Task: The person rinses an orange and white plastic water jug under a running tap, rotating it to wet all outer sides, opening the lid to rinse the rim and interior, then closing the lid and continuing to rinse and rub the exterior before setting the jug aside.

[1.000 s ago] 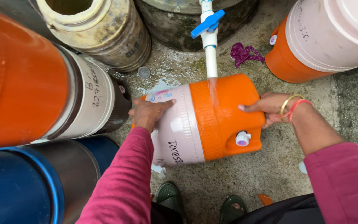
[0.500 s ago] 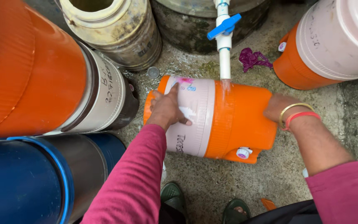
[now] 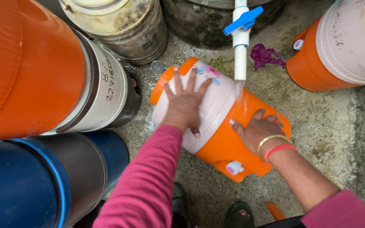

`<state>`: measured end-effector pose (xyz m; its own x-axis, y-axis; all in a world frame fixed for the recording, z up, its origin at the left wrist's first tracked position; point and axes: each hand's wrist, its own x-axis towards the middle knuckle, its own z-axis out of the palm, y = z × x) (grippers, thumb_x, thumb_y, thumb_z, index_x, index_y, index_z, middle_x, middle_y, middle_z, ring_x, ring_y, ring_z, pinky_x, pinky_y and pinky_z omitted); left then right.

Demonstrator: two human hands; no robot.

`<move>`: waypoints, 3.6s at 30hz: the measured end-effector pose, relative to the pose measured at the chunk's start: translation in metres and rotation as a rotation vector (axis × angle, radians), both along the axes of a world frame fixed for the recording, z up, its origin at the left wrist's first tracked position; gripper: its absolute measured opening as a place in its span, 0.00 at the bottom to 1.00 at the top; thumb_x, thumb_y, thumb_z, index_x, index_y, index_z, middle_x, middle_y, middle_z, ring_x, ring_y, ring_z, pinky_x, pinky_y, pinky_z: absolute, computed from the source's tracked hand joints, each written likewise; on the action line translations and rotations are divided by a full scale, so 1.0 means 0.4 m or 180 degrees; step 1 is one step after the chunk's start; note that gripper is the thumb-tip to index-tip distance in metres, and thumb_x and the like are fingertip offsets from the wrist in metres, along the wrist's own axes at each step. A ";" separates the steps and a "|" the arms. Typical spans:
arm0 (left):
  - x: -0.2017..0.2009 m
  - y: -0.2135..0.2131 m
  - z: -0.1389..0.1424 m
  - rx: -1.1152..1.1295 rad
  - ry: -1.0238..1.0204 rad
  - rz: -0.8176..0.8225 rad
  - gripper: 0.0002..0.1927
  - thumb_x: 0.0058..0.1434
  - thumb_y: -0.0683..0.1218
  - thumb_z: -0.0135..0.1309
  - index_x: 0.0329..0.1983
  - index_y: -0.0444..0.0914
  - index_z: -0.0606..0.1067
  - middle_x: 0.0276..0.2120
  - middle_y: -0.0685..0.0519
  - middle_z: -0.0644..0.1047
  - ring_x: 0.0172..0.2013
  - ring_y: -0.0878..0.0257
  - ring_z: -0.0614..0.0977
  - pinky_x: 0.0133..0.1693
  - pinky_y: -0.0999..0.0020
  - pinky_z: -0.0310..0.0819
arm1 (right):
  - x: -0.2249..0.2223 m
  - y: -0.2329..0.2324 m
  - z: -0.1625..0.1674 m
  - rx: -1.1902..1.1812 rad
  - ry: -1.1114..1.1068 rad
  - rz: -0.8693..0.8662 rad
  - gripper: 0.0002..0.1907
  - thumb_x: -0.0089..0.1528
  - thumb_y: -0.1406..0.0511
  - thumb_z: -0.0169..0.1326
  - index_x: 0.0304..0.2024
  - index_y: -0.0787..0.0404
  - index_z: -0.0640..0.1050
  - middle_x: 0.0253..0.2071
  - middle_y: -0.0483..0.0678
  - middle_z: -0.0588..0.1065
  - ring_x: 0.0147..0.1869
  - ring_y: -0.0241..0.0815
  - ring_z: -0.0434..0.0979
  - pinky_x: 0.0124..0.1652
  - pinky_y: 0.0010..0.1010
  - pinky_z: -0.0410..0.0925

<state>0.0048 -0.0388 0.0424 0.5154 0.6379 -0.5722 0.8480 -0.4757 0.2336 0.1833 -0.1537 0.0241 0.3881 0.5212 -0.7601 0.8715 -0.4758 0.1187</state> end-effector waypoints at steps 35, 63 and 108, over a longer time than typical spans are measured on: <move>0.016 0.067 -0.071 -0.0445 -0.1099 0.0380 0.73 0.19 0.44 0.80 0.72 0.69 0.57 0.78 0.49 0.33 0.77 0.47 0.33 0.68 0.32 0.35 | 0.042 0.055 -0.092 0.2870 0.0890 -0.0716 0.25 0.73 0.58 0.42 0.69 0.61 0.70 0.65 0.63 0.71 0.69 0.62 0.69 0.64 0.47 0.62; 0.043 0.044 -0.137 -0.0145 -0.2256 0.0694 0.54 0.27 0.55 0.79 0.63 0.67 0.72 0.78 0.55 0.44 0.77 0.53 0.39 0.72 0.41 0.26 | 0.128 -0.028 -0.120 0.1818 0.1286 -0.0641 0.59 0.53 0.52 0.63 0.80 0.46 0.45 0.82 0.55 0.37 0.85 0.52 0.33 0.75 0.43 0.40; 0.062 0.067 -0.067 0.0445 -0.1622 0.1254 0.42 0.45 0.68 0.64 0.65 0.53 0.72 0.68 0.48 0.63 0.66 0.48 0.63 0.62 0.46 0.53 | 0.132 -0.006 -0.089 0.2531 0.1280 0.0128 0.41 0.63 0.49 0.53 0.75 0.51 0.57 0.80 0.56 0.49 0.82 0.55 0.46 0.73 0.50 0.44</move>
<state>0.0298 -0.0118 0.0154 0.4127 0.8848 -0.2163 0.7645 -0.2074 0.6103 0.2363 -0.1561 -0.0116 0.1402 0.9600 -0.2426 0.7939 -0.2554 -0.5518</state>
